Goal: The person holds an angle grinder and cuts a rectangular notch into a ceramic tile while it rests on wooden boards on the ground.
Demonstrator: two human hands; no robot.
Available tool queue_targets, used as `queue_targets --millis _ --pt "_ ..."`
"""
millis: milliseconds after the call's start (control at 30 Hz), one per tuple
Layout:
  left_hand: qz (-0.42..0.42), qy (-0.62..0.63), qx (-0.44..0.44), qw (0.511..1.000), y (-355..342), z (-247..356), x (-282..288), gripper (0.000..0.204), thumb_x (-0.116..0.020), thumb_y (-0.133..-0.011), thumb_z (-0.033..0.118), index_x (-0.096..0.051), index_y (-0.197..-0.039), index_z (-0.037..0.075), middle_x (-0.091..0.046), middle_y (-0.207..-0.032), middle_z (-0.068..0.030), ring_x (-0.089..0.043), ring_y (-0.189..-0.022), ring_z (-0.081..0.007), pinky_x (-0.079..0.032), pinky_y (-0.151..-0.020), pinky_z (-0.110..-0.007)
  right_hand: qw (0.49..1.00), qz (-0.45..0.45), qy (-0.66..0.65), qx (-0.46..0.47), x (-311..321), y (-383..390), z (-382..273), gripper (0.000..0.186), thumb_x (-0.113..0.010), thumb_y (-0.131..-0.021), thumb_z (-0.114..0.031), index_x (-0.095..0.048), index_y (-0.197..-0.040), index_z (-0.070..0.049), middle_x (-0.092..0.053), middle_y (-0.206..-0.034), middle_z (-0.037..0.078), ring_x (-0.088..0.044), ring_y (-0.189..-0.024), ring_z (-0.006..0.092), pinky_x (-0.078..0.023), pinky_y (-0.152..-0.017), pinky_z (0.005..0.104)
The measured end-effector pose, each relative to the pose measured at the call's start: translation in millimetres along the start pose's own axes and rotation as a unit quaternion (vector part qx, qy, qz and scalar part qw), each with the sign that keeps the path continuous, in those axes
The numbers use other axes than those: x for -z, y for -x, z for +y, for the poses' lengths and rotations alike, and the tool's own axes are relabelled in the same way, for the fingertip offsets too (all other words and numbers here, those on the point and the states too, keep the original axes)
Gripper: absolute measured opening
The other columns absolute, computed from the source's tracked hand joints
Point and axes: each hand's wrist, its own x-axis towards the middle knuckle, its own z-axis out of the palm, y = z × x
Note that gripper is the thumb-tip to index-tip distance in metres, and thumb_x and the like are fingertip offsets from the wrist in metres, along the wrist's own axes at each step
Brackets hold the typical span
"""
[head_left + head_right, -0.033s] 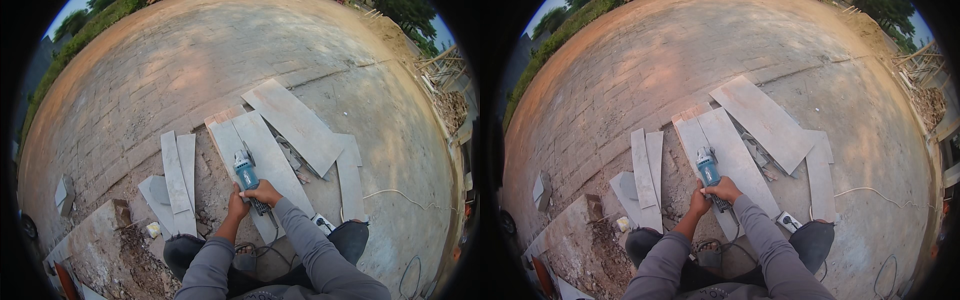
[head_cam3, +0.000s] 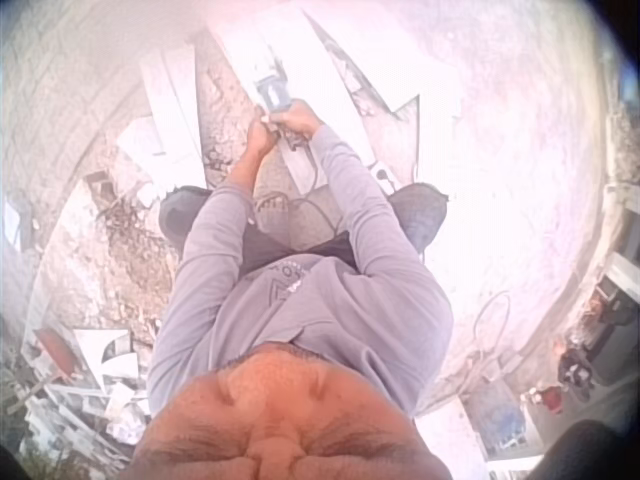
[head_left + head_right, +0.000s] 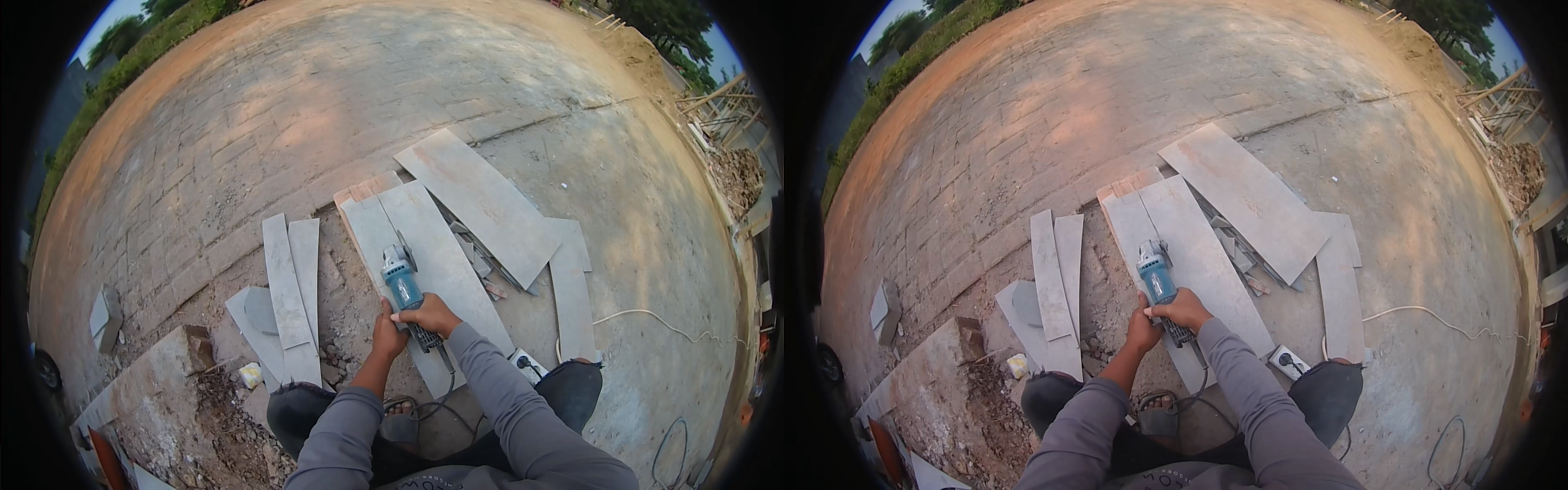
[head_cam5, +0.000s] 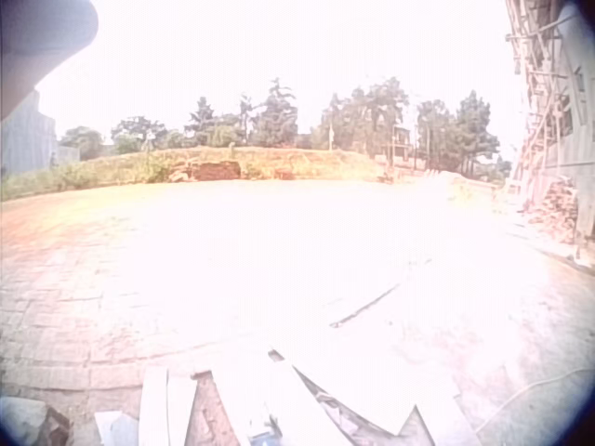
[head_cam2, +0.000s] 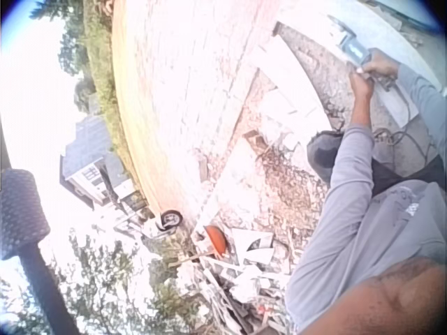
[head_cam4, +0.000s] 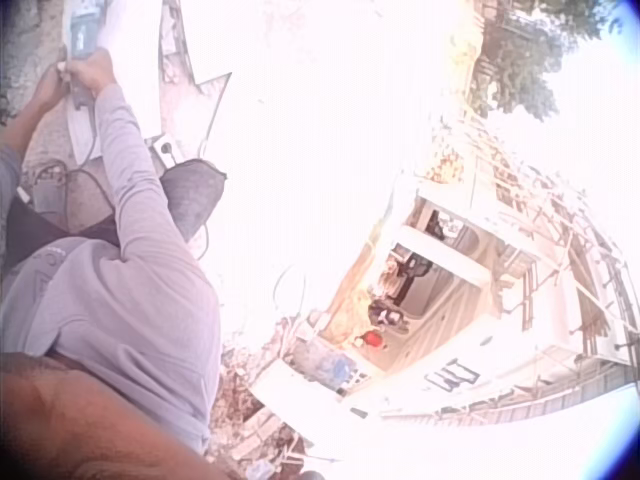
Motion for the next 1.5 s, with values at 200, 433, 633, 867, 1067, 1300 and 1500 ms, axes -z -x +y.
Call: queue_targets --millis 200,433,633,867,1067,1300,1500 --pt "0.003 -0.006 0.005 1.0 2 4 2 0.107 -0.071 -0.07 0.006 -0.005 -0.153 0.003 -0.054 -0.12 -0.027 -0.056 -0.111 -0.0408 -0.047 -0.094 -0.042 1.0 0.0 0.0 -0.002 0 5 -4 0.048 -0.087 -0.062 -0.03 -0.069 -0.092 0.003 -0.069 -0.086 0.014 -0.066 -0.075 0.022 -0.05 -0.07 0.0321" --pt "0.027 -0.05 -0.008 0.998 3 5 0 0.102 -0.068 -0.072 0.003 -0.006 -0.152 -0.001 -0.059 -0.117 -0.0248 -0.062 -0.104 -0.0361 -0.051 -0.086 -0.039 0.999 -0.023 0.018 -0.027 2 7 -7 0.056 -0.084 -0.066 -0.027 -0.064 -0.106 0.006 -0.067 -0.098 0.015 -0.065 -0.086 0.0224 -0.05 -0.077 0.0316" --pt "0.029 -0.051 -0.006 0.998 1 -1 -2 0.101 -0.067 -0.073 0.002 -0.005 -0.153 0.001 -0.059 -0.118 -0.025 -0.063 -0.103 -0.0357 -0.051 -0.085 -0.038 0.999 -0.024 0.019 -0.032 1 9 -8 0.056 -0.085 -0.065 -0.027 -0.064 -0.106 0.007 -0.067 -0.098 0.016 -0.065 -0.087 0.023 -0.05 -0.078 0.0318" --pt "0.022 -0.04 -0.007 0.999 -2 3 -5 0.103 -0.068 -0.072 0.002 -0.004 -0.153 0.001 -0.061 -0.116 -0.0251 -0.063 -0.102 -0.0344 -0.051 -0.083 -0.039 0.999 -0.011 0.028 -0.026 5 7 -4 0.056 -0.085 -0.065 -0.026 -0.064 -0.106 0.006 -0.067 -0.099 0.016 -0.065 -0.087 0.0234 -0.05 -0.079 0.0316" --pt "-0.018 -0.028 0.014 0.999 3 3 5 0.112 -0.079 -0.072 0.016 -0.003 -0.153 0.004 -0.053 -0.121 -0.0271 -0.055 -0.111 -0.0401 -0.047 -0.094 -0.041 0.999 -0.006 0.027 0.02 3 22 -35 0.051 -0.083 -0.068 -0.026 -0.062 -0.103 0.005 -0.066 -0.093 0.012 -0.062 -0.081 0.0196 -0.05 -0.075 0.0306" --pt "0.011 -0.069 0.084 0.994 13 37 12 0.106 -0.082 -0.072 0.023 -0.014 -0.151 0.004 -0.052 -0.123 -0.0272 -0.056 -0.112 -0.04 -0.048 -0.093 -0.042 0.997 0.043 0.024 0.056 49 65 -81 0.038 -0.082 -0.07 -0.025 -0.062 -0.091 0.0 -0.064 -0.084 0.006 -0.059 -0.071 0.0131 -0.048 -0.067 0.0291" --pt "0.076 0.021 0.247 0.966 46 63 -11 0.074 -0.082 -0.074 0.031 -0.04 -0.124 -0.005 -0.053 -0.122 -0.0274 -0.058 -0.111 -0.0389 -0.05 -0.092 -0.043 0.993 0.105 0.007 0.049 110 113 -67 0.033 -0.081 -0.072 -0.021 -0.063 -0.092 -0.001 -0.064 -0.084 0.004 -0.059 -0.072 0.0121 -0.048 -0.066 0.0284"
